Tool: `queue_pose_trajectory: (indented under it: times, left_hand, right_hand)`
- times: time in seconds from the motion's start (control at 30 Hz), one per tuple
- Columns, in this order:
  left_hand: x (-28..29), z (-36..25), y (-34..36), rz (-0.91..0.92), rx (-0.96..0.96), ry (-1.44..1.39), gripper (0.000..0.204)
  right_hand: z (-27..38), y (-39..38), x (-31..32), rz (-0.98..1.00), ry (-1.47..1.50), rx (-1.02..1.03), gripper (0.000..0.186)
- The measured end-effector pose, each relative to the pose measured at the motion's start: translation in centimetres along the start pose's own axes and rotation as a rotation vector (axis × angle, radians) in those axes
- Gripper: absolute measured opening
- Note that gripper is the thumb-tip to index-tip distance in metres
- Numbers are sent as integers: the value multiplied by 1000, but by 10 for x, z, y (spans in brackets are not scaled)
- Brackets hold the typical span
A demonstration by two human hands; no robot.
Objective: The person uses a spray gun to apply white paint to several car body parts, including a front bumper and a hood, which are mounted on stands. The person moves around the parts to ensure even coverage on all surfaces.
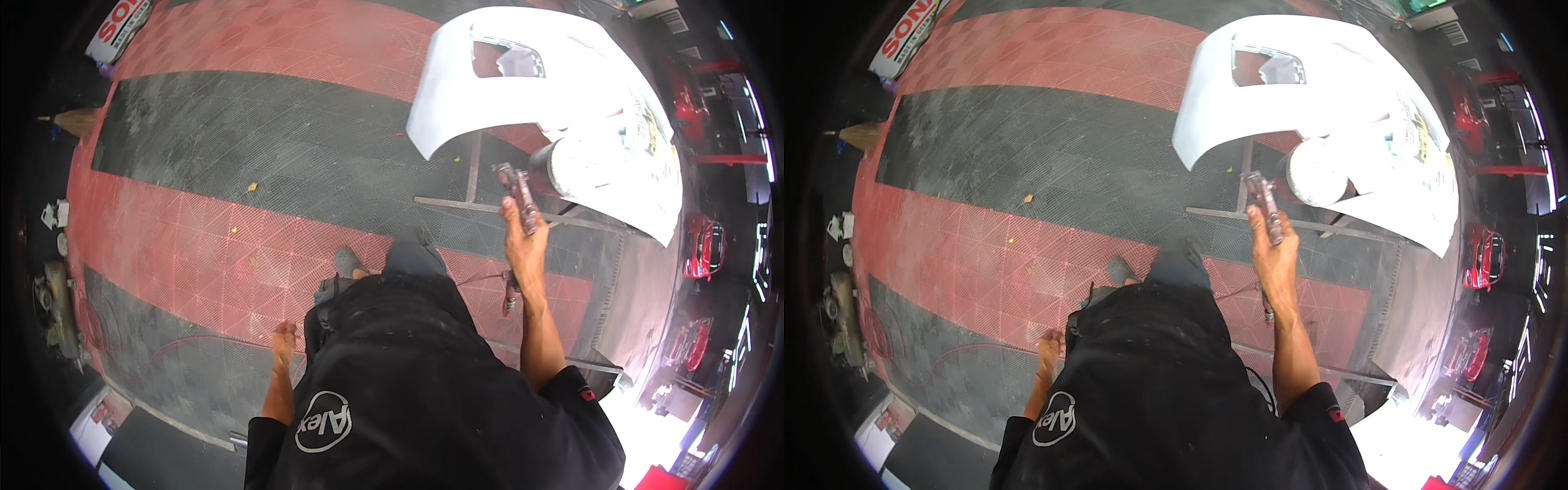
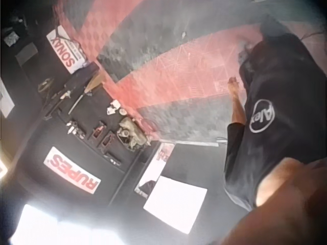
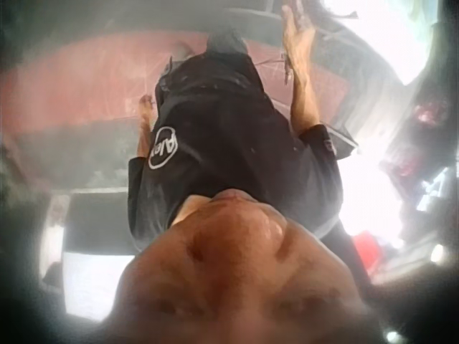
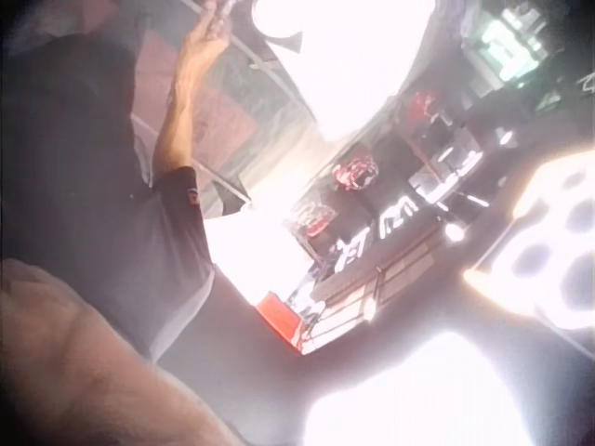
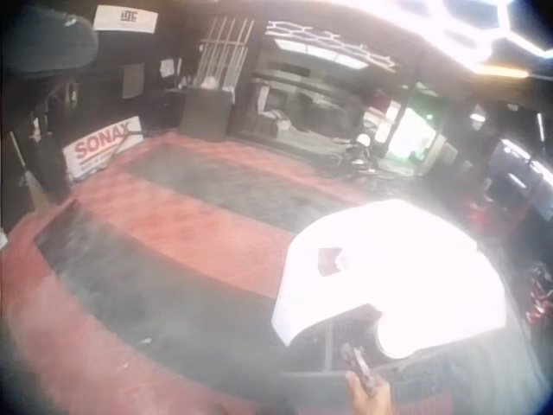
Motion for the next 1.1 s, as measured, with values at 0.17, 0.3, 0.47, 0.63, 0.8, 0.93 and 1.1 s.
queue_pose_trajectory:
  times: [0.17, 0.3, 0.47, 0.63, 0.8, 0.93, 1.1]
  left_hand:
    - [-27, -99, 45, -137, -60, -2, 54]
    - [-87, -259, 56, 22, -158, 153, 52]
    - [-184, -423, 59, 523, -371, 416, 59]
    - [-254, -523, 35, 793, -515, 749, 99]
    - [-275, -546, 77, 953, -781, 529, 93]
    - [-296, -593, 106, 956, -907, 418, 76]
    - [-324, -642, 124, 1060, -1043, 379, 85]
  right_hand:
    - [-7, -7, -64, 73, 124, 18, 42]
    - [27, -1, -115, 200, 255, 37, 28]
    - [79, 33, -177, 126, 234, 237, 35]
    - [161, 51, -209, -226, 30, 511, 26]
    - [230, 75, -231, -80, 97, 385, 35]
    - [275, 108, -227, -284, 61, 407, 45]
    - [290, 139, -216, -34, 189, 126, 59]
Point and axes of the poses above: each hand's wrist, its own y-axis towards the middle knuckle, its own x-axis out of the back of the hand, z = x × y, the point moved 5 cm from there along y, towards the middle knuckle, and after that the axes turned 14 degrees about -y, right-handed, at the moved point
